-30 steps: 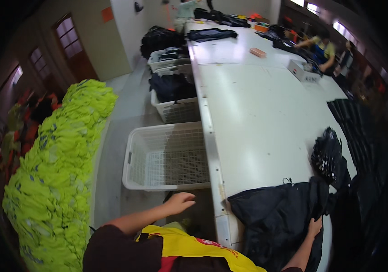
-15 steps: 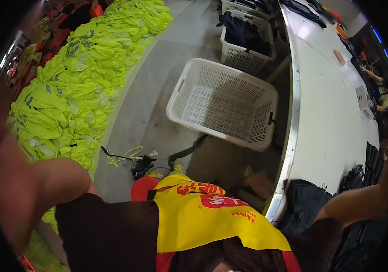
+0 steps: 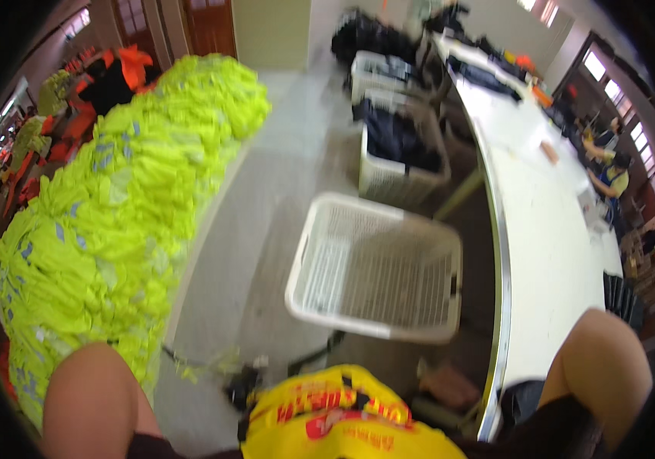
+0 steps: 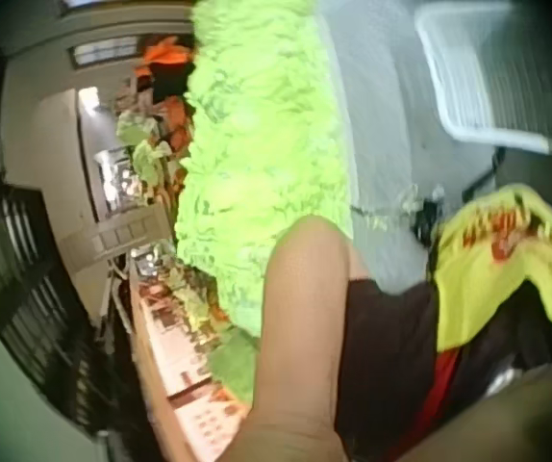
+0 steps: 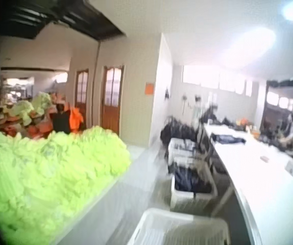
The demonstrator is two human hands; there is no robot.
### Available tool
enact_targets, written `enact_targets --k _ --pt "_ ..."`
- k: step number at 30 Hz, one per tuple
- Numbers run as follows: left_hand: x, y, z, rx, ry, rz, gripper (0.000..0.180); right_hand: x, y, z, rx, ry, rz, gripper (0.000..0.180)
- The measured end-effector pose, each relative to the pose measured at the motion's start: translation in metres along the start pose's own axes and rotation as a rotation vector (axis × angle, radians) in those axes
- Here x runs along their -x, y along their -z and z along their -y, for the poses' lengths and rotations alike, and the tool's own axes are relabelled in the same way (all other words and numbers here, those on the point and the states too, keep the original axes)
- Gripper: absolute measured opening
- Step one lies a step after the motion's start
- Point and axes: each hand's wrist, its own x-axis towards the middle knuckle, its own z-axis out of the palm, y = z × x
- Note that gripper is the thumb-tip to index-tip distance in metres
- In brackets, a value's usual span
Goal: The person folds a black jacket on a white table, smoothing and aligning the fabric. They then place the folded jacket on a stack and write on small white tags attached to the jacket using a pen.
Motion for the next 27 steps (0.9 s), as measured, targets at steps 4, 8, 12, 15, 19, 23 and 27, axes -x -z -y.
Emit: enact_targets --k 4,8,12,15,19,23,27 --pt "0.012 0.011 0.035 -0.062 0.001 -0.034 0.035 -0.006 0.020 -0.015 0.175 0.130 -0.050 0.070" --pt "0.008 0.019 0.056 -0.104 0.004 -0.076 0.035 -0.016 0.048 -0.013 0.366 0.242 -0.080 0.073" --pt "-0.006 0.024 0.072 -0.136 0.031 -0.075 0.036 -0.011 0.085 -0.014 0.564 0.336 -0.109 0.077" --pt "-0.012 0.029 0.082 -0.170 0.047 -0.076 0.037 -0.013 0.086 -0.056 0.582 0.281 -0.068 0.080" --pt "-0.004 0.034 0.108 -0.120 0.035 -0.110 0.037 -0.043 0.041 -0.119 -0.089 0.042 -0.061 0.072" --pt "0.008 0.052 0.126 -0.134 0.055 -0.099 0.038 -0.059 0.028 -0.117 -0.143 -0.051 -0.035 0.068" --pt "0.013 0.076 0.139 -0.204 0.026 -0.078 0.039 -0.071 0.018 -0.111 -0.065 0.032 -0.072 0.068"
